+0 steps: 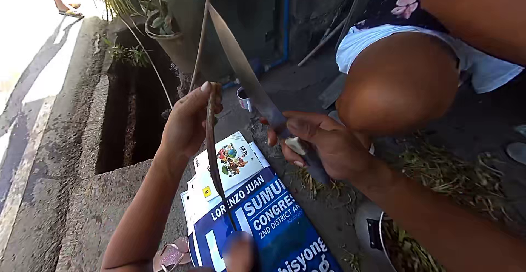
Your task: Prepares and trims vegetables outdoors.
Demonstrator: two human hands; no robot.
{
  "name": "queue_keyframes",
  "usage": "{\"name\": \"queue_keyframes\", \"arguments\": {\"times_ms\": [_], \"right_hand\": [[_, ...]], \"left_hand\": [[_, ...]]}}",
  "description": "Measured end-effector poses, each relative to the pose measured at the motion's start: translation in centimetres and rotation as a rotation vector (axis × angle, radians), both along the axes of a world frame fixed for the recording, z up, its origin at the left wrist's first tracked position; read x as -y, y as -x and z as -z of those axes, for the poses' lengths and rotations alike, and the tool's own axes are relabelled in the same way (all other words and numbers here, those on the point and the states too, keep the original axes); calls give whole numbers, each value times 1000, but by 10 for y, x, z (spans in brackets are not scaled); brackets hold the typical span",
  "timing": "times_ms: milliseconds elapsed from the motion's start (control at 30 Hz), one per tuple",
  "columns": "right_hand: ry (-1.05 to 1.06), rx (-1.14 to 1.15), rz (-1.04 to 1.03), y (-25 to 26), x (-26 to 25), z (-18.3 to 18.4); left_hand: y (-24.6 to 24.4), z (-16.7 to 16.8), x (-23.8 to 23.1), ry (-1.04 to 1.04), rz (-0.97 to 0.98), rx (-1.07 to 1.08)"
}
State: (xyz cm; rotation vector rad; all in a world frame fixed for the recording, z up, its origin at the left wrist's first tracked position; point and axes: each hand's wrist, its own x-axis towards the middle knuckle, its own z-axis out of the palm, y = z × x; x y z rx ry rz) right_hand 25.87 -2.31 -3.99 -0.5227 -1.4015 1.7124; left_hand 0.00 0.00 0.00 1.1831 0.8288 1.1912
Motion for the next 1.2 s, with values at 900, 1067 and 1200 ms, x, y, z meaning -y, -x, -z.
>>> {"name": "queue_keyframes", "arguments": {"times_ms": [900, 1067, 1200], "right_hand": [[-24, -122, 148, 46, 26, -5], [13, -128, 118, 44, 26, -4], [71, -115, 104, 43, 24, -2]], "left_hand": [[-25, 62, 31, -729, -360, -250], [-24, 64, 33, -776, -372, -289], [-22, 65, 35, -812, -409, -377]]}}
